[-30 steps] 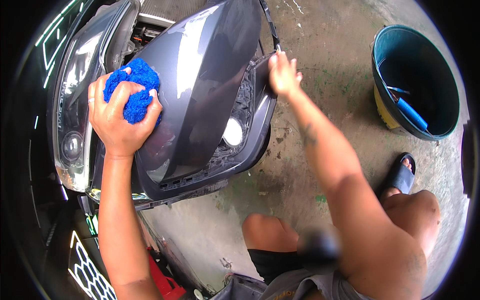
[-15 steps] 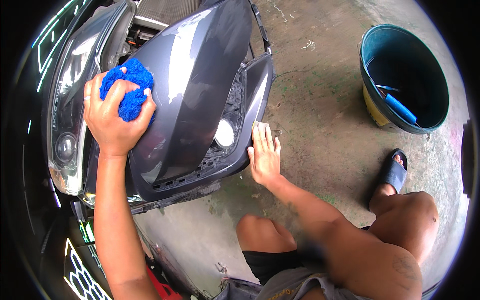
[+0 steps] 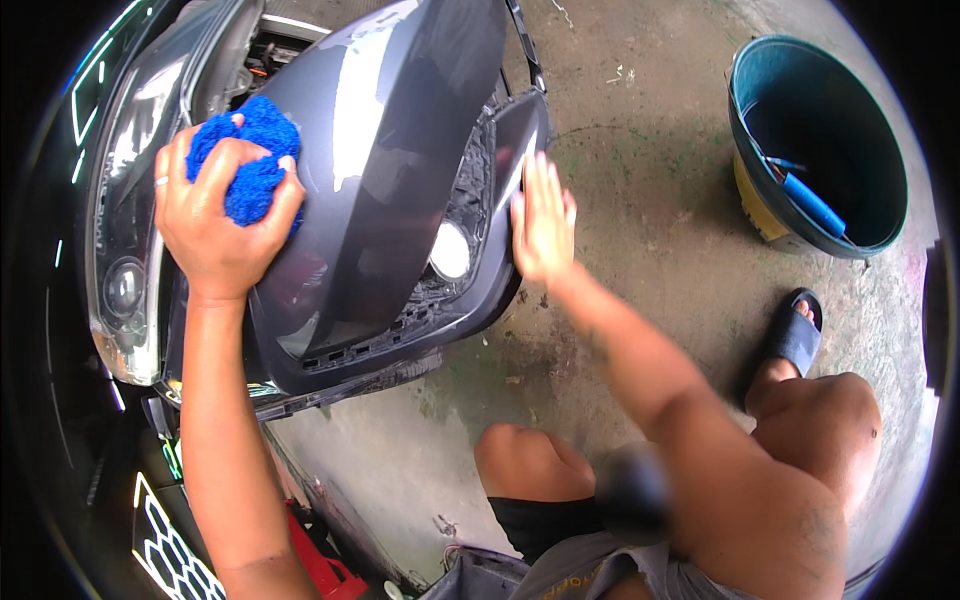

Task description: The person wipes the front bumper of a car with a blue cloth, repeatedly dipping the cloth into a bucket of water. The hood is open, exposing the engine bay. The person focuses on the lower front bumper area, wiping in circular and linear motions.

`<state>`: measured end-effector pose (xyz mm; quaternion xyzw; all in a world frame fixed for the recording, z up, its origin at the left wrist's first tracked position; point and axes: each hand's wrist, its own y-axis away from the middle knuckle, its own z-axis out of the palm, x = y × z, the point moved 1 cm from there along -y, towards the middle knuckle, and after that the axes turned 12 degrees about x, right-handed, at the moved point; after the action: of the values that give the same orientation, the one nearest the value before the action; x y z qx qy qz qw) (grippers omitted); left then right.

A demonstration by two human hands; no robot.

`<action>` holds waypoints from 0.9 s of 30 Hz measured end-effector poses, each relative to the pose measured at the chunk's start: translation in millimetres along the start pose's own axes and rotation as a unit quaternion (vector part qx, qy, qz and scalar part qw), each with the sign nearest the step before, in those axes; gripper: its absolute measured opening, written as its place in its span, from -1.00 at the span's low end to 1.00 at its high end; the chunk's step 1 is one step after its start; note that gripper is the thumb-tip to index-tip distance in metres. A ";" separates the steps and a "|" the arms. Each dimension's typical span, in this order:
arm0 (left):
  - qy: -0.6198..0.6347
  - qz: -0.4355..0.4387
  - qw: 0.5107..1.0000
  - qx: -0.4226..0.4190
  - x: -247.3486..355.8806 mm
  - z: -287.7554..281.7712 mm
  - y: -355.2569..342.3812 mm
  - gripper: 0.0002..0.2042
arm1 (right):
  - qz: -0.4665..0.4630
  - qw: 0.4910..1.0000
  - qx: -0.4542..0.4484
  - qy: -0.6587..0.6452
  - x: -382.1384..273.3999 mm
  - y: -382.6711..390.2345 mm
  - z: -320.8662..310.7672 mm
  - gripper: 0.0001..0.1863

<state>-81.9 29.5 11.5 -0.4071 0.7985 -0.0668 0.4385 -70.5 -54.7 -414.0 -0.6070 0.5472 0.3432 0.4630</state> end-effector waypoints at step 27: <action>0.002 0.004 1.000 0.009 -0.4 3.3 -5.6 -0.73 | -0.138 0.990 0.011 0.010 32.2 -58.7 -25.5 -0.33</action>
<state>-76.0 26.9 12.4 -0.3996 0.8002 -0.0732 0.4413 -9.8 -91.4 -424.2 -0.6752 0.4664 0.2637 0.5070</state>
